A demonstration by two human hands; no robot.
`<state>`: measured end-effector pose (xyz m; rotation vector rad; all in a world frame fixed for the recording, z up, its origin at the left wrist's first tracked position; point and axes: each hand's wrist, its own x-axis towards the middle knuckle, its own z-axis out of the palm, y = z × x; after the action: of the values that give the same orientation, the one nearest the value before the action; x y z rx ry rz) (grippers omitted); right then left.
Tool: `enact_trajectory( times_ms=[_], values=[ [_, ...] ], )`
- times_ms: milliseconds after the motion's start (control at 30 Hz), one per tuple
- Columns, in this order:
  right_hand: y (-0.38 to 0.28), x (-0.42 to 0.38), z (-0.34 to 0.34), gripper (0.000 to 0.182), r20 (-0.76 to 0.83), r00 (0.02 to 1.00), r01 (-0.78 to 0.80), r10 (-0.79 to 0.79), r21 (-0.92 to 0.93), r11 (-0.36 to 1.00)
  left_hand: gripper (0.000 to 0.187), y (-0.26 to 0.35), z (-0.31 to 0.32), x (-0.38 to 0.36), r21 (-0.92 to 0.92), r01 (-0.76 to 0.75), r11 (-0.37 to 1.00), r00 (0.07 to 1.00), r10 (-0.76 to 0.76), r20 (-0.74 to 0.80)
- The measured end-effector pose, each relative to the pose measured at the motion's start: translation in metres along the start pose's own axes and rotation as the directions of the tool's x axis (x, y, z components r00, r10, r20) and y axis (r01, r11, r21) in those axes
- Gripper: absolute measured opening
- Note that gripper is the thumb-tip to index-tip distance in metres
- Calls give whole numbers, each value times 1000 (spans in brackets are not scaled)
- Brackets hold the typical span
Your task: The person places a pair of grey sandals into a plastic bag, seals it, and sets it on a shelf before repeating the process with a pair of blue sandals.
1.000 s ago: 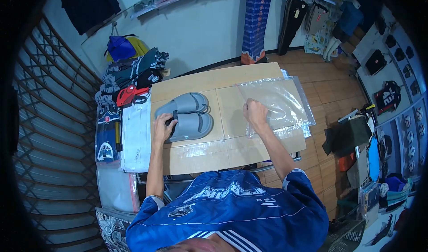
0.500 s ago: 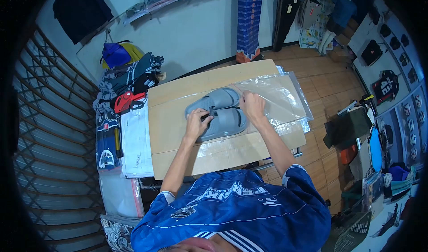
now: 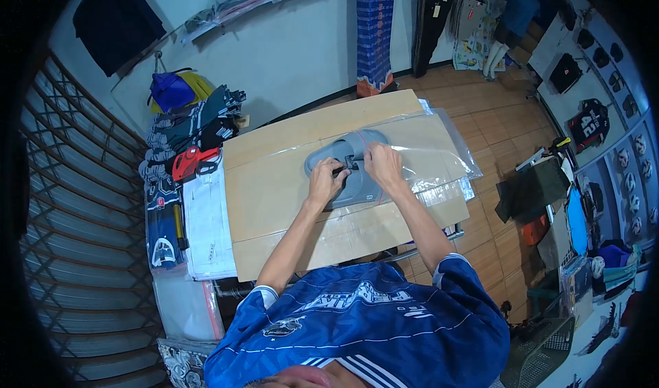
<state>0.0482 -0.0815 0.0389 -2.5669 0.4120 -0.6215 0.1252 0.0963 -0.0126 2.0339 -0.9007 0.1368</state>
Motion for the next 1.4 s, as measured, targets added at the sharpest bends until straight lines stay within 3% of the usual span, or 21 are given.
enact_trajectory(
  times_ms=[300, 400, 433, 533, 567, 667, 800, 1400],
  values=[
    [-3, -6, 2, 16, -40, 998, -56, 56, 4, 998, 34, 3, -9, -4, -46, 23, 999, 999, -21, 48],
    [-7, -6, -4, 15, -3, 997, -75, 75, -32, 997, 44, 8, -35, -9, -196, 14, 980, 1000, -9, 24],
    [-5, -5, -3, 15, -18, 997, -70, 70, -28, 997, 74, 0, -48, -9, -125, -21, 992, 998, 29, 60],
    [-1, -5, 0, 15, -38, 998, -59, 58, -17, 998, 109, -4, -91, -17, -26, 48, 998, 989, -44, 141],
    [-2, -5, 0, 15, -34, 998, -60, 60, -19, 998, 134, -25, -93, -21, 67, 78, 995, 977, -89, 195],
    [1, -6, 3, 15, -38, 998, -56, 56, -10, 998, 137, -62, -92, -35, 76, 118, 990, 957, -134, 258],
    [7, -3, 7, 15, -38, 997, -62, 62, 1, 998, 137, -57, -88, -35, 89, 177, 980, 918, -197, 344],
    [-1, -4, -1, 14, 0, 1000, 23, -23, 40, 999, 136, -52, -71, -29, 120, 103, 987, 931, -139, 339]
  ],
)
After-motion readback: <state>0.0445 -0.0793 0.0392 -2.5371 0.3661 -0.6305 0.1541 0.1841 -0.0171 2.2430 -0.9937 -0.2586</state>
